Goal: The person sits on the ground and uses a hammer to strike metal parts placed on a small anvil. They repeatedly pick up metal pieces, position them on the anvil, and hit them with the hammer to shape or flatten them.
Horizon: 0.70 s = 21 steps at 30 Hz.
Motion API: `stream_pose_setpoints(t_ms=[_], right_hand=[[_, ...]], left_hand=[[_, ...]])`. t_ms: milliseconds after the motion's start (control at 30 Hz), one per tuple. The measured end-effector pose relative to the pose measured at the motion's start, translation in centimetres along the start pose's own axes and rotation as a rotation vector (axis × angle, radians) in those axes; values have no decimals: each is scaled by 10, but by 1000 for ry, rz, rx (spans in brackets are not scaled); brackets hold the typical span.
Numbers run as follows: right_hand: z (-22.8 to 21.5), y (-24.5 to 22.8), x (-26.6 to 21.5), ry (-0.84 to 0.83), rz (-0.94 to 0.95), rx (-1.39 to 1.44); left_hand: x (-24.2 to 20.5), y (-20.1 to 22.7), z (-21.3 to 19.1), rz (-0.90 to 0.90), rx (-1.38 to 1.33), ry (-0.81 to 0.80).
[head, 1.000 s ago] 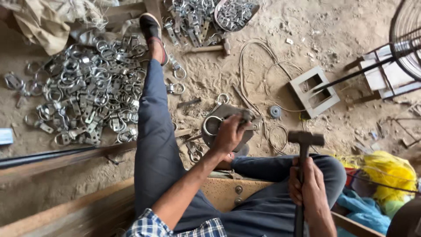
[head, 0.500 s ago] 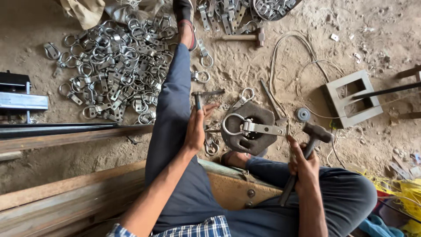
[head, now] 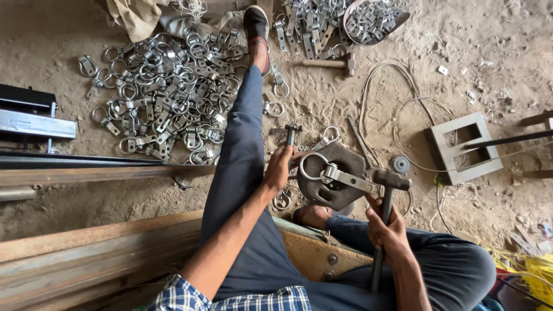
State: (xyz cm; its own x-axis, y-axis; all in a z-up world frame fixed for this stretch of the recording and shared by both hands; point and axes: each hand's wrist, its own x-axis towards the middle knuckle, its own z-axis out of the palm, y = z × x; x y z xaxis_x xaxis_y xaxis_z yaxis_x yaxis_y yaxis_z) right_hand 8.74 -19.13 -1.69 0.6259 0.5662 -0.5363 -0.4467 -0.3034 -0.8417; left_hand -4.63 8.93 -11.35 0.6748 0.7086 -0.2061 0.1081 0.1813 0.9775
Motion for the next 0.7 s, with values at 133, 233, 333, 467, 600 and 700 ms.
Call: stream_pose_setpoints(t_ms=[133, 233, 333, 467, 600, 700], right_hand=[[8, 2, -4, 11, 43, -24], [14, -1, 0, 54, 59, -39], [13, -7, 14, 106, 69, -67], [16, -8, 26, 172, 55, -148], [15, -8, 27, 159, 55, -86], [15, -6, 28, 155, 47, -80]], left_hand=[[-1, -1, -9, -55, 17, 20], [-2, 0, -12, -29, -39, 24], [-8, 7, -12, 8, -96, -4], [-13, 37, -9, 411, 56, 75], [-36, 65, -4, 499, 495, 289], [-53, 68, 11, 279, 402, 122]])
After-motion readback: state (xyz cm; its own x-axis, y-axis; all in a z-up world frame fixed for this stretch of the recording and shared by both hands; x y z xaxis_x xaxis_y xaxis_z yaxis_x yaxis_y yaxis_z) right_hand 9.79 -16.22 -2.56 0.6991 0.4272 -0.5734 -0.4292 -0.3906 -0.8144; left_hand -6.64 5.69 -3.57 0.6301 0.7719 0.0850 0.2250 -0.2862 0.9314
